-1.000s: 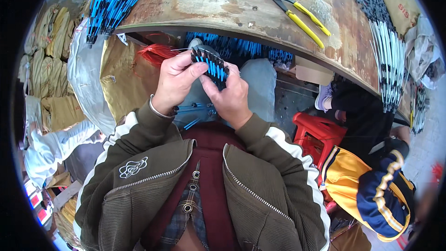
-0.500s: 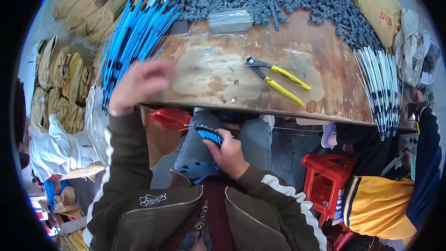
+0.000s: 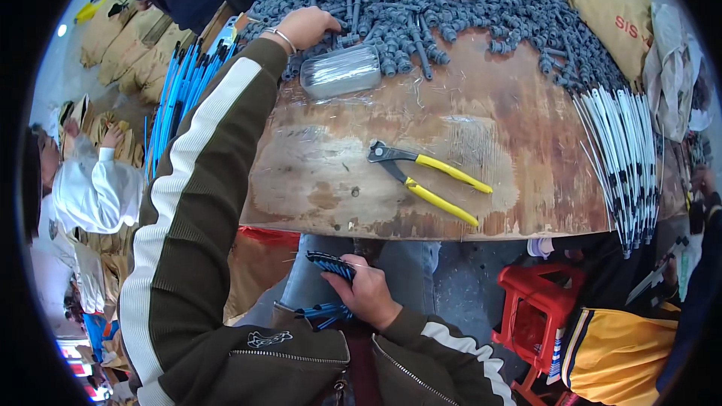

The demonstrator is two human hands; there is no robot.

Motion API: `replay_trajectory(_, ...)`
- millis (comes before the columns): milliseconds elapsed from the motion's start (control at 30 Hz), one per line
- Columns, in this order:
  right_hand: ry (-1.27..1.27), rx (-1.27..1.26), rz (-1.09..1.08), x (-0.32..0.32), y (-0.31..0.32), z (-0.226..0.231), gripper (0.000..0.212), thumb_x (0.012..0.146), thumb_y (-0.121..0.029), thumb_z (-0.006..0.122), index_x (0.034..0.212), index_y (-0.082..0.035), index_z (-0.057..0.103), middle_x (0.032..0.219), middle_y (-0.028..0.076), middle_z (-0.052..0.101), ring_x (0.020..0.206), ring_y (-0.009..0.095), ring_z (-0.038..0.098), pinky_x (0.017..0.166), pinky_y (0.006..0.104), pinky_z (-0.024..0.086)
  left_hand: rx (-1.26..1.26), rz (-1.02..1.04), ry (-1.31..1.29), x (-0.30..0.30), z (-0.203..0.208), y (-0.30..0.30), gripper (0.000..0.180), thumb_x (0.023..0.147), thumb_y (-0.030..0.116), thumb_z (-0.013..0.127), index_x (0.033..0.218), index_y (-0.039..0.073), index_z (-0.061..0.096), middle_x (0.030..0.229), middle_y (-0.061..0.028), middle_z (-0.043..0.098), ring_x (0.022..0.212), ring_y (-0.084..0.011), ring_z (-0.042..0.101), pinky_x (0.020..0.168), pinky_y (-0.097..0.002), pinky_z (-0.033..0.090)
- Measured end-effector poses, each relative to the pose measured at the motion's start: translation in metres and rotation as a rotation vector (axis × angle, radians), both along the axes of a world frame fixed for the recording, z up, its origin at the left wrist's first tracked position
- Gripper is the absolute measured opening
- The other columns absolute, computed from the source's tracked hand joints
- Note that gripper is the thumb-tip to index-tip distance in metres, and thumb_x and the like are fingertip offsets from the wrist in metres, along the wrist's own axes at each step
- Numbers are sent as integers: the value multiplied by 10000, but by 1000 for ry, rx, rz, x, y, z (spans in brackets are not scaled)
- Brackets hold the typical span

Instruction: The person assembles electrical or mechanical connectors by inserting plastic components and blue wires into a connector hub, securing them with pliers and cutters to create finished assemblies.

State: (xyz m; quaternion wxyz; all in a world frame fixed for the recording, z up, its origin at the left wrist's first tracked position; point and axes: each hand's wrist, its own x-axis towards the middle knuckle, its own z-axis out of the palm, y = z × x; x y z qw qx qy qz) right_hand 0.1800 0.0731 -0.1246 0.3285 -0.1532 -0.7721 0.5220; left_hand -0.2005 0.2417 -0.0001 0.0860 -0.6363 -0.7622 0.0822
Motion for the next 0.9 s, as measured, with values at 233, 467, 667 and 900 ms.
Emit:
replay_trajectory(233,-30,-73,7,3,-4,6,320,741,-103,717,953,17,510,719,114,634,615,214,639,555,304,495,570,-75,-177,10,15,-55,365,761,99,589,1125,122,577,968,-92,610,943,-233,577,772,-369,490)
replay_trajectory(467,-78,-55,45,5,-19,9,396,765,-191,700,1000,45,487,736,201,613,650,345,628,563,374,497,732,121,-1935,149,-1,-222,287,851,72,570,1122,-20,547,962,-97,594,824,-140,599,731,-249,526)
replay_trajectory(667,-166,-48,-15,-1,-29,15,299,786,-145,663,1004,9,529,840,132,651,746,239,650,675,309,499,642,409,-2214,207,-43,-294,296,864,89,561,1140,-13,529,971,-110,617,836,-161,616,757,-279,532)
replay_trajectory(900,-125,-62,10,0,-41,26,294,789,-170,671,985,-2,530,830,131,647,736,244,647,659,311,491,701,325,-2229,224,-54,-309,285,821,118,639,1076,4,585,923,-95,638,752,-130,630,657,-219,528)
